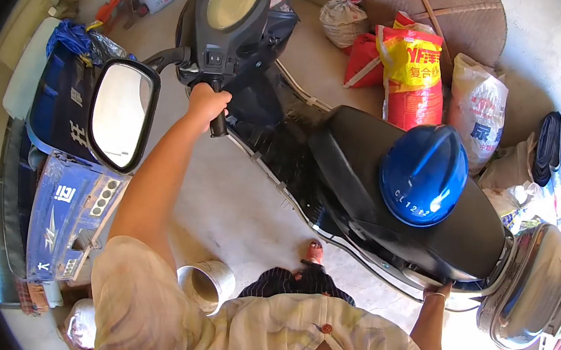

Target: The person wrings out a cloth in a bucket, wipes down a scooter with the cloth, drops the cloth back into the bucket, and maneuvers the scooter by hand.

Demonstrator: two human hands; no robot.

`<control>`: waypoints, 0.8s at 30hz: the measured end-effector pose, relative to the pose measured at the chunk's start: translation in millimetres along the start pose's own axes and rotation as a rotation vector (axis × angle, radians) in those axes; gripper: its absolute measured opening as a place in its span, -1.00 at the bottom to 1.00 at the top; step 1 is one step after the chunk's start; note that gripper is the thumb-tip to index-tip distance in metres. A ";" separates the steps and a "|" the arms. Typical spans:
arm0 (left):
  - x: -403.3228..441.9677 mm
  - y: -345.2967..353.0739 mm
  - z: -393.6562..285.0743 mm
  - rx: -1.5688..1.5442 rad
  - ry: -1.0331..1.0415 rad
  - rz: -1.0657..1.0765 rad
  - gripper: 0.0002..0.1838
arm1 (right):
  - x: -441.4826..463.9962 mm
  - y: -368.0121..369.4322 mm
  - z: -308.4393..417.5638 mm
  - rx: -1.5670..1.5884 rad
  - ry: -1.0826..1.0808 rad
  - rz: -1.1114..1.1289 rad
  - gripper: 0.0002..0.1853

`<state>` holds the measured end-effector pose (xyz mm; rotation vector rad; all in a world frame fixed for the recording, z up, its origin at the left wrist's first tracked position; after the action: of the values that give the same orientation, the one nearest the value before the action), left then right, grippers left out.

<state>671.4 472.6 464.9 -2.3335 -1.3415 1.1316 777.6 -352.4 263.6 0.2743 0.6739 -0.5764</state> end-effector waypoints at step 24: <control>221.8 -231.6 -40.9 0.159 0.036 0.040 -0.94 | -174.6 213.7 -125.0 -0.028 -0.157 -0.118 -0.59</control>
<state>615.8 789.0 501.6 -2.2650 -1.1525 1.1565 728.1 -55.3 295.7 0.1621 0.5484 -0.6935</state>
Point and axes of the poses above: each hand's wrist, its own x-axis towards the middle knuckle, its own y-axis out of the palm, z = x × y, the point moved 9 cm from there along x, towards the middle knuckle, and after that the axes turned 12 degrees about -y, right-handed, at the moved point
